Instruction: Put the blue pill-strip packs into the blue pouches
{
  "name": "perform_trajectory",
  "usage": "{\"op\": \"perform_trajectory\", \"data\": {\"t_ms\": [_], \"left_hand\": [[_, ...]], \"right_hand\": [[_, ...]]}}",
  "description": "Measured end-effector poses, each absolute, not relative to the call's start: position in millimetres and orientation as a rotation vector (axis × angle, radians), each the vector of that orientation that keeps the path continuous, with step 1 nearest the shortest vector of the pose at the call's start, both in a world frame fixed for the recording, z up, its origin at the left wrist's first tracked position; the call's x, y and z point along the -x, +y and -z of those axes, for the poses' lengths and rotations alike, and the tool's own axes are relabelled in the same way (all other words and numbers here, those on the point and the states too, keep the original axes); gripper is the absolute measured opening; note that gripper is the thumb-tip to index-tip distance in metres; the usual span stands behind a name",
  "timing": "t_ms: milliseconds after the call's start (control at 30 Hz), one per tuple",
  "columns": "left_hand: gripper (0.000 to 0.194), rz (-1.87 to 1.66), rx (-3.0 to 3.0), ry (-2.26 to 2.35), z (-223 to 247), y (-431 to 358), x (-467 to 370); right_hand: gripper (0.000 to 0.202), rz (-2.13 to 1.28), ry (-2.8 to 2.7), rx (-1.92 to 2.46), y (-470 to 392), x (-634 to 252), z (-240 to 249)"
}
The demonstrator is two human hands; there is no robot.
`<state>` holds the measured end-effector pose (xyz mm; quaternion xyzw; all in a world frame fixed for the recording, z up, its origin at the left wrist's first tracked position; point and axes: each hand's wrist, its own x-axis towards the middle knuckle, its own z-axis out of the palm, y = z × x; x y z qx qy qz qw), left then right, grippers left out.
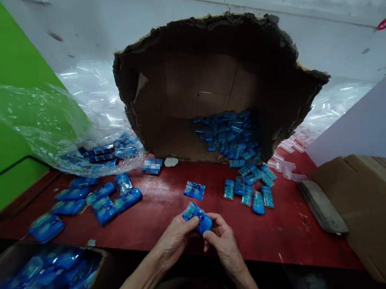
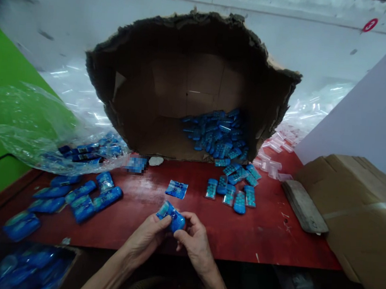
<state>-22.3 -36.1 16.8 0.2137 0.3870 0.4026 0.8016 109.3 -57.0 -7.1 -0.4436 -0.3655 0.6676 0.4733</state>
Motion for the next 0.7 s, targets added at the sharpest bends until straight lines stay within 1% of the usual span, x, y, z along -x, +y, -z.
{"op": "perform_trajectory", "data": {"t_ms": [133,300,367,433,500,567,600,633,700], "left_hand": [[0.015,-0.889,-0.486,0.8,-18,-40,19],[0.013,-0.933,-0.455,0.907,-19,-38,32],[0.01,-1.079,-0.369,1.015,-19,-35,51],[0.013,-1.293,-0.223,1.057,-18,-30,76],[0.025,-1.45,-0.07,1.027,-17,-25,100],[0.039,-1.538,0.058,1.016,-17,-21,119],[0.042,-1.56,0.1,1.024,-16,-20,124],[0.041,-1.563,0.125,1.035,-16,-19,127],[0.03,-1.524,0.123,1.043,-15,-20,123]], "right_hand": [[0.027,-1.618,-0.916,1.086,-57,-110,8],[0.034,-1.632,-1.092,1.159,-51,-111,7],[0.029,-1.451,-1.28,1.264,-41,-111,6],[0.022,-1.14,-1.49,1.37,-24,-109,5],[0.022,-0.836,-1.689,1.475,-5,-106,6],[0.024,-0.567,-1.878,1.638,15,-101,9],[0.023,-0.455,-1.953,1.721,23,-99,11],[0.02,-0.367,-2.008,1.788,29,-96,14],[0.016,-0.276,-2.058,1.856,37,-92,20]]}}
